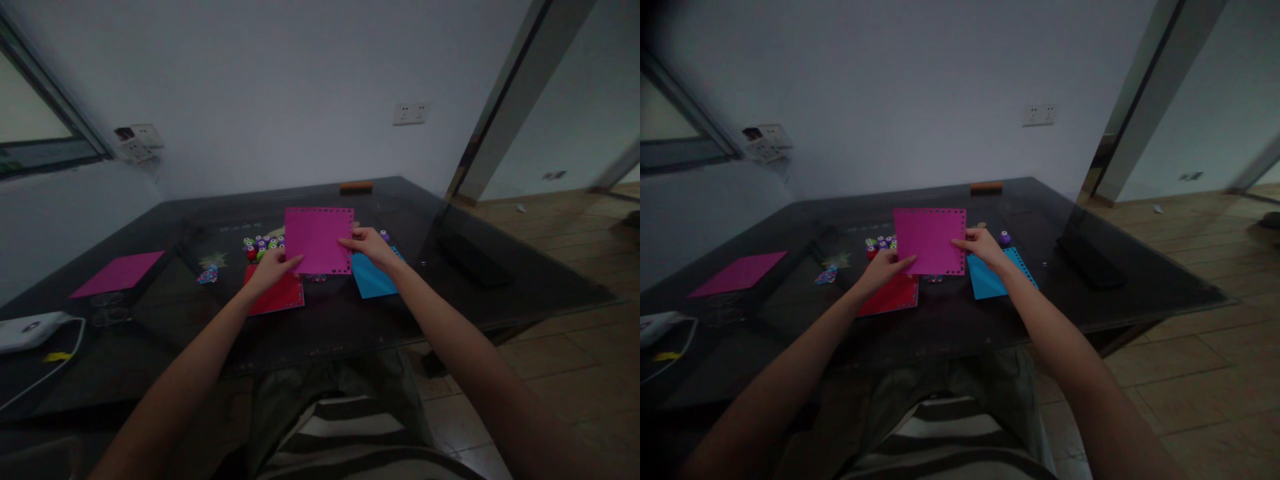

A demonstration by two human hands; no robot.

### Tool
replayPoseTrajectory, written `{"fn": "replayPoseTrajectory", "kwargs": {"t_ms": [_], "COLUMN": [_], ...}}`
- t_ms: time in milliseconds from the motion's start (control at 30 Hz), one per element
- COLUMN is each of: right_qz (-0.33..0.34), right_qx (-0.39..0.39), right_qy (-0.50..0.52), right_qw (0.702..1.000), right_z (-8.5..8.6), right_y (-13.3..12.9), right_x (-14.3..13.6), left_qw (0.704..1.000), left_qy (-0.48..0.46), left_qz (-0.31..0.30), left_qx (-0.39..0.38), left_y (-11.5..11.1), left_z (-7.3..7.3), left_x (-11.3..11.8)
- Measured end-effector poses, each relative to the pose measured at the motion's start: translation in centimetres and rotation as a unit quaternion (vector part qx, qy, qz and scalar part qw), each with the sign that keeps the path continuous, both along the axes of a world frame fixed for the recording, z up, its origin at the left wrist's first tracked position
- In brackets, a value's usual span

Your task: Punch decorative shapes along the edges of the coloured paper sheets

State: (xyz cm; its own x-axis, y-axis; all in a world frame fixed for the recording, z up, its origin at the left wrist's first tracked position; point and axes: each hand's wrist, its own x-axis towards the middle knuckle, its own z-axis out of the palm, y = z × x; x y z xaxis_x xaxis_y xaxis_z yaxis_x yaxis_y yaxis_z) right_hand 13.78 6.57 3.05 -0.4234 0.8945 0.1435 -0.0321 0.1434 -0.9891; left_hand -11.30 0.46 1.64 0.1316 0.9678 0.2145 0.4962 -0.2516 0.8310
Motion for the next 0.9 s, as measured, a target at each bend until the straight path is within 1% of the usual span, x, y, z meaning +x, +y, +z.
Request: {"fn": "replayPoseTrajectory", "kwargs": {"t_ms": [167,333,533,600,700,900], "right_qz": [0.020,0.024,-0.002,0.001,0.024,0.046], "right_qx": [0.018,0.031,0.055,0.063,0.066,0.064], "right_qy": [-0.034,-0.081,-0.111,-0.118,-0.129,-0.149], "right_qw": [0.999,0.996,0.992,0.991,0.989,0.986], "right_z": [-0.17,-0.38,-0.41,-0.31,-0.21,-0.44], "right_y": [0.04,0.27,0.44,0.39,0.31,0.40], "right_x": [0.10,0.30,0.53,0.57,0.60,0.72], "left_qw": [1.000,1.000,1.000,1.000,1.000,1.000], "left_qy": [-0.001,-0.006,-0.016,-0.019,-0.022,-0.008], "left_qz": [0.002,-0.002,0.003,-0.002,-0.011,0.014], "left_qx": [0.004,0.006,0.012,0.011,0.005,0.003], "left_y": [0.08,0.26,0.53,0.50,0.31,-0.33], "left_z": [-0.27,-0.62,-1.03,-0.99,-0.76,-0.45], "left_x": [0.06,0.02,-0.15,-0.07,0.20,0.73]}}
